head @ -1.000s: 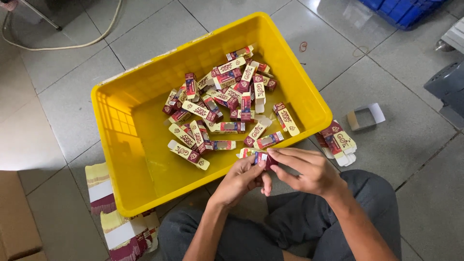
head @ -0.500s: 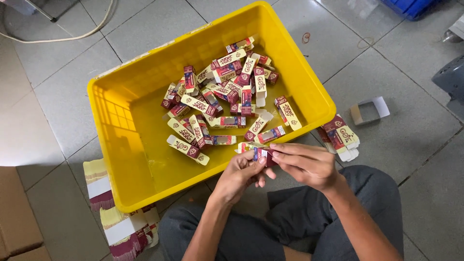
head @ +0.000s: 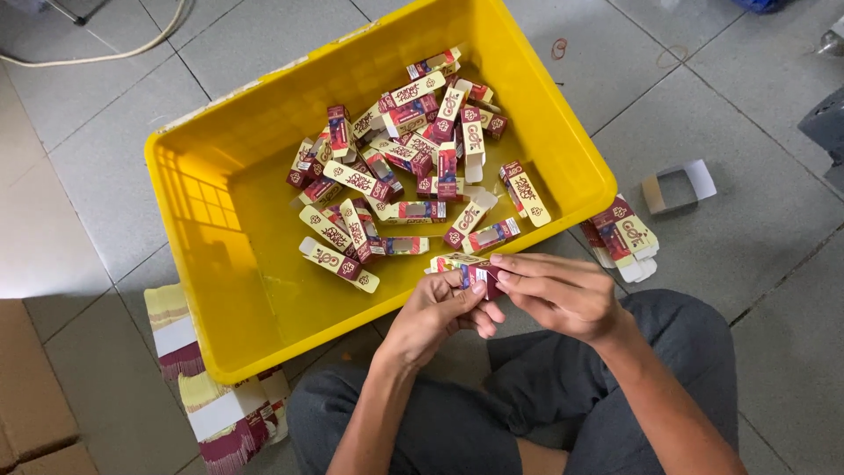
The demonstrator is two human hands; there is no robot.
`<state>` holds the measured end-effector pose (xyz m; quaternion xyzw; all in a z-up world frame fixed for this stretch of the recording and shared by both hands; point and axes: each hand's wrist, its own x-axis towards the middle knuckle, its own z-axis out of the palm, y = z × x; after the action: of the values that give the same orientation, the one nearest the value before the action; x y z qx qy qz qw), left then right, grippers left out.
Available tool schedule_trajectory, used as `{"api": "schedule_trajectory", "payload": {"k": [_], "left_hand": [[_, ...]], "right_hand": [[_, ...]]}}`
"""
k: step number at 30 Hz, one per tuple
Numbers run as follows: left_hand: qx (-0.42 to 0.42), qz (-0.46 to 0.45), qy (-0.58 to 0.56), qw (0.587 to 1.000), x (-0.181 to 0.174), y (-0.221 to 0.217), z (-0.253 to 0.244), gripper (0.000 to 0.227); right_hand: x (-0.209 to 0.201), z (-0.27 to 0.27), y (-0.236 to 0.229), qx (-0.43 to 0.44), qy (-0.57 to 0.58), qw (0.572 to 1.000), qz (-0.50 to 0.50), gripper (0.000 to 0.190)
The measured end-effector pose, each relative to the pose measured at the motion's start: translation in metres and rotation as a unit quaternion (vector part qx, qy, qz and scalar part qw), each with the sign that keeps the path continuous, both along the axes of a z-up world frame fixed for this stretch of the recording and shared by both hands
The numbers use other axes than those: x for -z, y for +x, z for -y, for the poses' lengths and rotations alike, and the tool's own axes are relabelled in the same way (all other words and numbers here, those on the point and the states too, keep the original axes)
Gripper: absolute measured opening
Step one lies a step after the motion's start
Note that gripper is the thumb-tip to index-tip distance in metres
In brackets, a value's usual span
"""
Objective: The person sits on the floor and repeatedly picks up flat, printed cardboard pieces from a yellow bin. They fold each piece into a small rectangular box by hand and place the finished box on the floor beside the bin.
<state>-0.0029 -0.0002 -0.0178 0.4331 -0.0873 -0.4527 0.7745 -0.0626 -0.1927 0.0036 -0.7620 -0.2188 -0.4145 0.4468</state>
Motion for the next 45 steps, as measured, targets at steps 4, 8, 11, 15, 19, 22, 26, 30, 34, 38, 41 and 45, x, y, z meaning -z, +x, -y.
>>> {"api": "schedule_trajectory", "payload": {"k": [4,8,11,15,19,22,26,30,34,38,41,45], "left_hand": [[0.012,-0.004,-0.010,1.000,0.000,0.000,0.001,0.030],[0.014,0.003,-0.003,1.000,-0.003,-0.001,0.003,0.030],[0.013,0.003,0.000,1.000,-0.008,-0.002,0.004,0.030],[0.015,0.007,0.002,1.000,-0.007,-0.002,0.004,0.030],[0.004,0.002,0.003,1.000,0.000,-0.004,0.003,0.030],[-0.015,-0.014,0.009,1.000,-0.002,-0.003,0.003,0.030],[-0.042,-0.025,0.009,0.999,0.007,-0.001,0.003,0.032],[-0.041,-0.019,0.017,0.999,0.001,-0.005,0.003,0.030],[-0.046,-0.025,0.008,0.999,0.000,-0.005,0.006,0.032],[-0.035,-0.006,0.008,0.999,-0.006,-0.006,0.010,0.033],[-0.034,0.005,0.014,0.999,-0.001,-0.008,0.009,0.032],[-0.033,0.018,0.020,0.999,0.003,-0.010,0.010,0.031]], "right_hand": [[-0.007,0.001,0.002,-0.012,-0.019,1.000,0.011,0.008],[0.008,0.004,0.000,0.012,-0.030,0.999,0.033,0.010],[0.007,0.003,-0.002,0.028,-0.032,0.998,0.047,0.010],[0.004,0.000,-0.001,0.027,-0.030,0.998,0.052,0.009],[0.005,0.001,0.001,0.007,-0.024,0.999,0.033,0.008],[0.005,0.001,0.000,-0.011,-0.022,1.000,0.012,0.009],[0.004,0.000,0.001,0.008,-0.063,0.998,0.009,0.021],[-0.002,-0.001,0.001,-0.003,-0.034,0.999,-0.006,0.015],[-0.011,-0.004,-0.001,0.004,-0.042,0.999,-0.008,0.015],[0.000,0.000,-0.006,0.015,-0.010,1.000,-0.012,0.014],[-0.003,0.004,-0.006,-0.001,0.002,1.000,-0.013,0.013],[0.001,0.010,-0.009,-0.021,0.007,0.999,-0.047,0.020]]}}
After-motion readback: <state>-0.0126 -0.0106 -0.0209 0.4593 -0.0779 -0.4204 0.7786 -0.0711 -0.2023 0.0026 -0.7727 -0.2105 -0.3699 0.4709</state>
